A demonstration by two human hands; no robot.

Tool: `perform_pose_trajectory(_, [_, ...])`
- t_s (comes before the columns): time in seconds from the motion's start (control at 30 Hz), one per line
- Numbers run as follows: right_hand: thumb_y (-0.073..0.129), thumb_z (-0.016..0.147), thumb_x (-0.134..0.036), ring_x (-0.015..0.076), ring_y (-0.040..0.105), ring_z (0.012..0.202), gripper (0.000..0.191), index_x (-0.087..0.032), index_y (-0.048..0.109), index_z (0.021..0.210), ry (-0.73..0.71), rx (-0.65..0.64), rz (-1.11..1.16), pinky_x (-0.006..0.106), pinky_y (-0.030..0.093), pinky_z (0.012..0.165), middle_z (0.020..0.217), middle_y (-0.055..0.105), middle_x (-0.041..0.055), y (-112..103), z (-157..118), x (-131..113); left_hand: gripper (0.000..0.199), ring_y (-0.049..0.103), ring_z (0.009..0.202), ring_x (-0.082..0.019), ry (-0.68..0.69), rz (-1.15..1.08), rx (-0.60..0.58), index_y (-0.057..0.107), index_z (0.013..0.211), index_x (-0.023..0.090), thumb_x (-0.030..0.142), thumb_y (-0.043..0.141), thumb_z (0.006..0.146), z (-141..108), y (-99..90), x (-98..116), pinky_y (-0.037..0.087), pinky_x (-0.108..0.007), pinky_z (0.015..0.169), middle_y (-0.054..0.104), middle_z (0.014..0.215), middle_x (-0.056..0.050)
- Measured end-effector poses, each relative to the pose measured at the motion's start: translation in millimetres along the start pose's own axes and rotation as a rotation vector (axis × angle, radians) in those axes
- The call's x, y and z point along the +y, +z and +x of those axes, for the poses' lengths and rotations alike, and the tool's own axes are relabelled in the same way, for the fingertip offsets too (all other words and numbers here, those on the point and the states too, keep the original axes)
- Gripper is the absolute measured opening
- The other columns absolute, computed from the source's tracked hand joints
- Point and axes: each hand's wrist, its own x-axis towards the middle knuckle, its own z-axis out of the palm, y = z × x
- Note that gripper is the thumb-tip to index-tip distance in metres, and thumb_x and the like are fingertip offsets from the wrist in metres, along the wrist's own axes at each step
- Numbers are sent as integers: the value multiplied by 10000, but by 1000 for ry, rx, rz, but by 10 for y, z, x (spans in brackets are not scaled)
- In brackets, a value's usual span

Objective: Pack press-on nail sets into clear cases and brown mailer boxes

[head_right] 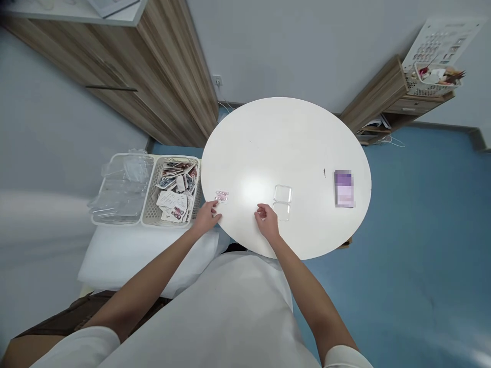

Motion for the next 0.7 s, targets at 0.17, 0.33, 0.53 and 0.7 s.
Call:
perform_pose_trajectory(0.17, [514,721,-246,158,508,859,410,-219,443,1124,-22,-198,-280,329,432,781,1041,510,54,555,345,-205,623,544,829,-183,4,143,-55,319,1253,167,158,560,679,392,-232,-56,412,-322,814,450,1077,-96])
perform_pose_trajectory(0.33, [575,690,-272,228,412,1052,569,-248,359,1215,8,-279,-549,355,368,843,1147,430,70,923,582,-304,733,499,974,-241,-31,181,-110,270,1286,175,159,613,638,568,-215,-93,409,-313,800,421,1108,-111])
perform_pose_trajectory(0.53, [572,708,-292,234,421,997,559,-268,340,1217,34,-233,-722,354,348,796,1073,448,71,1108,636,-319,609,504,941,-198,5,82,-117,345,1229,212,117,568,670,535,-157,-149,406,-294,809,435,1049,-68])
perform_pose_trajectory(0.7, [597,682,-266,234,416,985,517,-267,381,1152,45,-230,-751,349,348,768,1070,442,66,1130,658,-338,600,501,945,-194,-30,65,-120,344,1195,219,98,572,653,545,-164,-113,411,-291,783,418,1077,-66])
